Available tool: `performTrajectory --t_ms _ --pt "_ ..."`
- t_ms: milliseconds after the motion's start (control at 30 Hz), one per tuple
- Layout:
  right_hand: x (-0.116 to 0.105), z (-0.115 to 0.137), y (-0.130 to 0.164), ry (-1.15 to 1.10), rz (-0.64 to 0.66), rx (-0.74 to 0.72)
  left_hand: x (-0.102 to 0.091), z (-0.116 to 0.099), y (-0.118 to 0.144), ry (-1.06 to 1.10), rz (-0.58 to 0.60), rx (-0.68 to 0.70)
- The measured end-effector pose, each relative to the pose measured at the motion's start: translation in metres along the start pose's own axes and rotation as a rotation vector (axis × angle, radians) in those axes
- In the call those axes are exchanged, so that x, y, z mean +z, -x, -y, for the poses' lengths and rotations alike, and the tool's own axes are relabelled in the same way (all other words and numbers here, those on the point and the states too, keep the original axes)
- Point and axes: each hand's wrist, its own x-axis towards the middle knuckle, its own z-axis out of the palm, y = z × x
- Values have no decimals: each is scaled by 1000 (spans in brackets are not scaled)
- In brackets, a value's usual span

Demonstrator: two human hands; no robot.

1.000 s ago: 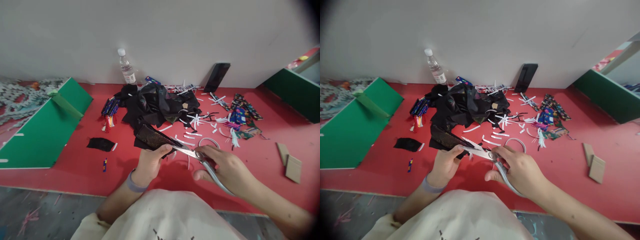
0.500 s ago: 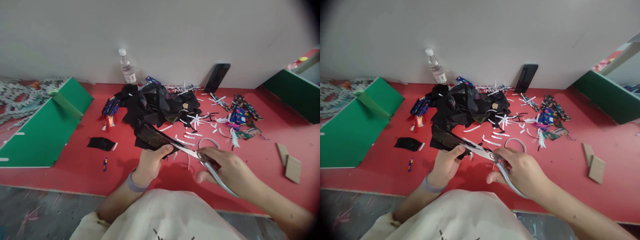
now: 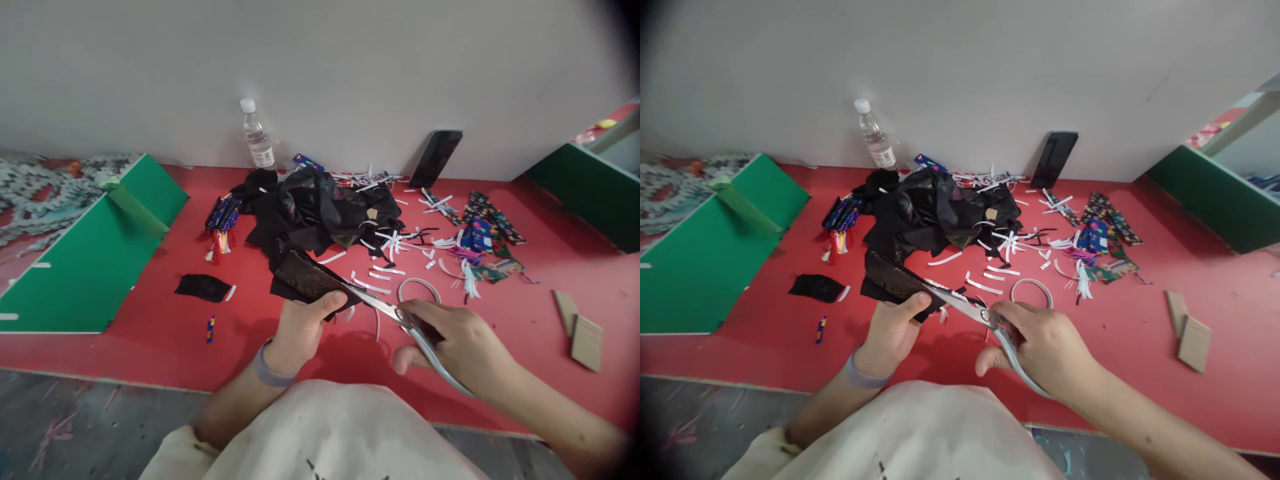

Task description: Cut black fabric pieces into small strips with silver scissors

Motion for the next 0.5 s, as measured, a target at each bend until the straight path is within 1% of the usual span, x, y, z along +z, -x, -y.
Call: performTrajectory --t_ms 67,133,333,500 --pt "1 0 0 0 6 9 -1 1 0 3 43 41" --pt "1 -1 0 -18 11 15 -2 1 0 11 63 52" --pt "0 -2 0 20 40 -2 -4 -1 0 38 32 -20" --pt "0 -2 -1 22 39 -7 -2 -2 0 17 40 -14"
